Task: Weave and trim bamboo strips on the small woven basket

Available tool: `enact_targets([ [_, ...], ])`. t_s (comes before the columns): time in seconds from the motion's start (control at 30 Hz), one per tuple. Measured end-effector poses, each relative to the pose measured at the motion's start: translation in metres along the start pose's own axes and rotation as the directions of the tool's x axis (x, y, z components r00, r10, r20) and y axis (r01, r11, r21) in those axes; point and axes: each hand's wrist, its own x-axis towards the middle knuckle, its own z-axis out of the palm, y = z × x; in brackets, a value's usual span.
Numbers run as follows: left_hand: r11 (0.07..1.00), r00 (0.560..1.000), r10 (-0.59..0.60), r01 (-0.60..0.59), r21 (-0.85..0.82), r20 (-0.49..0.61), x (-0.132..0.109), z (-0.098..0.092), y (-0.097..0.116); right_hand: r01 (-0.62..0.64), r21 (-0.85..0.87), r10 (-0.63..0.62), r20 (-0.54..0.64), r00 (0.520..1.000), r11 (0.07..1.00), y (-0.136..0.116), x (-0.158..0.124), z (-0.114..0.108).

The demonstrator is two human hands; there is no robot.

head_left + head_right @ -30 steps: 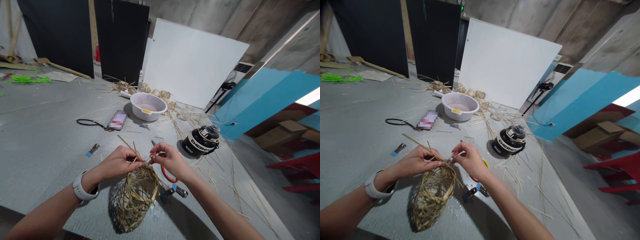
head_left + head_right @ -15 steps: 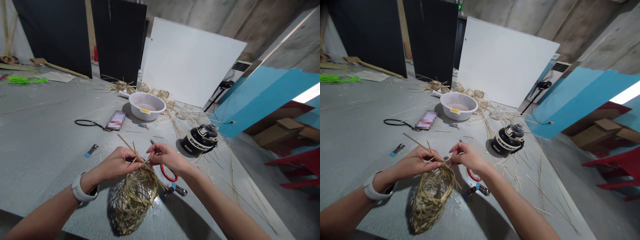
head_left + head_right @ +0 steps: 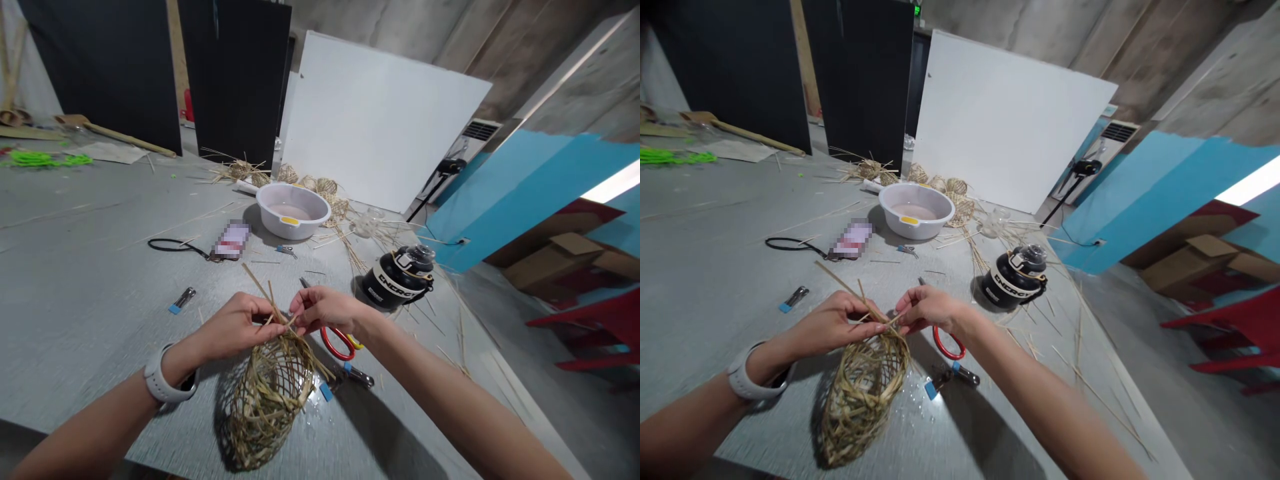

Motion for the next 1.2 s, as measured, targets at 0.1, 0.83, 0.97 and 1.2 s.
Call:
enact_targets([
  [0.1, 1.000, 1.000, 0.005, -0.005, -0.007, 0.005, 0.000, 0.000, 0.000, -0.019, -0.014, 0.019, 0.027, 0.999, 1.000, 0.000, 0.003, -0.002],
  [0.83, 0.998, 0.998, -0.056, 0.057, -0.021, 0.023, 0.000, 0.002, 0.002, -0.147, -0.051, 0.153, 0.146, 0.977, 0.988, -0.002, 0.018, -0.006],
  [0.97, 0.998, 0.998, -0.049, 0.051, -0.037, 0.038, 0.001, 0.002, 0.001, -0.103, 0.026, 0.097, 0.173, 0.980, 0.994, -0.001, 0.019, -0.008],
  [1.2, 0.999, 0.998, -0.051, 0.051, -0.010, 0.036, 0.001, 0.002, 0.000, -0.110, -0.131, 0.135, 0.199, 0.971, 0.985, 0.010, 0.028, -0.008],
])
